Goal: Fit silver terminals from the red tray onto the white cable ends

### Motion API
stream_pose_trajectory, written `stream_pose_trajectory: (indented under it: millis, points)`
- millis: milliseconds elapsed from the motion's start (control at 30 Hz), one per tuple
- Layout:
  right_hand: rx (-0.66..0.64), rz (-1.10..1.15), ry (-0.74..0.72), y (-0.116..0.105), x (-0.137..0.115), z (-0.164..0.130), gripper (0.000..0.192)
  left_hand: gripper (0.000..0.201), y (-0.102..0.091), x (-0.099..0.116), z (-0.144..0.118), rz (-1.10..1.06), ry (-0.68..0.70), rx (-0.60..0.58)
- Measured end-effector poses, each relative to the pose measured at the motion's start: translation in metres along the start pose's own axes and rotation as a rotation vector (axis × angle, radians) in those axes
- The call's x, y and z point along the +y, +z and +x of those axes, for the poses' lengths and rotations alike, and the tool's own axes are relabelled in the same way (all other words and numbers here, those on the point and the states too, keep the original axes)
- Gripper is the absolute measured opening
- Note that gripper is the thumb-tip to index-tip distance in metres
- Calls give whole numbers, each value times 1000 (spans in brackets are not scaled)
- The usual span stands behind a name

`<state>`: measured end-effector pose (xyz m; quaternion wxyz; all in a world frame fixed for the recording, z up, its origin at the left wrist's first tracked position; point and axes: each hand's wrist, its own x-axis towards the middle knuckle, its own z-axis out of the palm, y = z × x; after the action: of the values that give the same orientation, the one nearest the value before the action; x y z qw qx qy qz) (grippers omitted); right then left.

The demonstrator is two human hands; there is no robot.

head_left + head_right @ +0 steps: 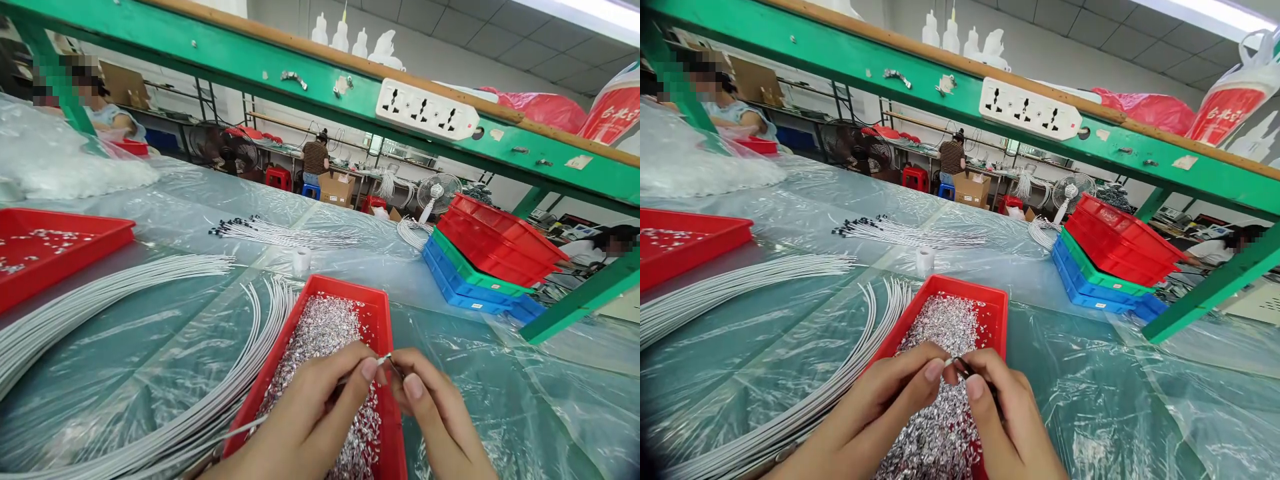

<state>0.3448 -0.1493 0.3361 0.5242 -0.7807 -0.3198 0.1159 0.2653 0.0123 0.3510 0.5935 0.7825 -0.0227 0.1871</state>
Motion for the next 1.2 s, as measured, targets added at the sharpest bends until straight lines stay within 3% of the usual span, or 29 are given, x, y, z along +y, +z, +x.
stream_pose_trajectory:
  millis: [367,567,867,1200]
  points:
    - [53,-24,83,6,-9,-5,58,34,2,2,-1,-3,63,-24]
    - [68,-66,27,7,-11,-7,50,28,2,4,-3,85,71,13]
    - [-105,31,-24,3,-8,4,53,15,5,1,-3,167,269,117]
    - [14,202,33,16,-4,-6,44,18,9,-8,-6,389,475,200]
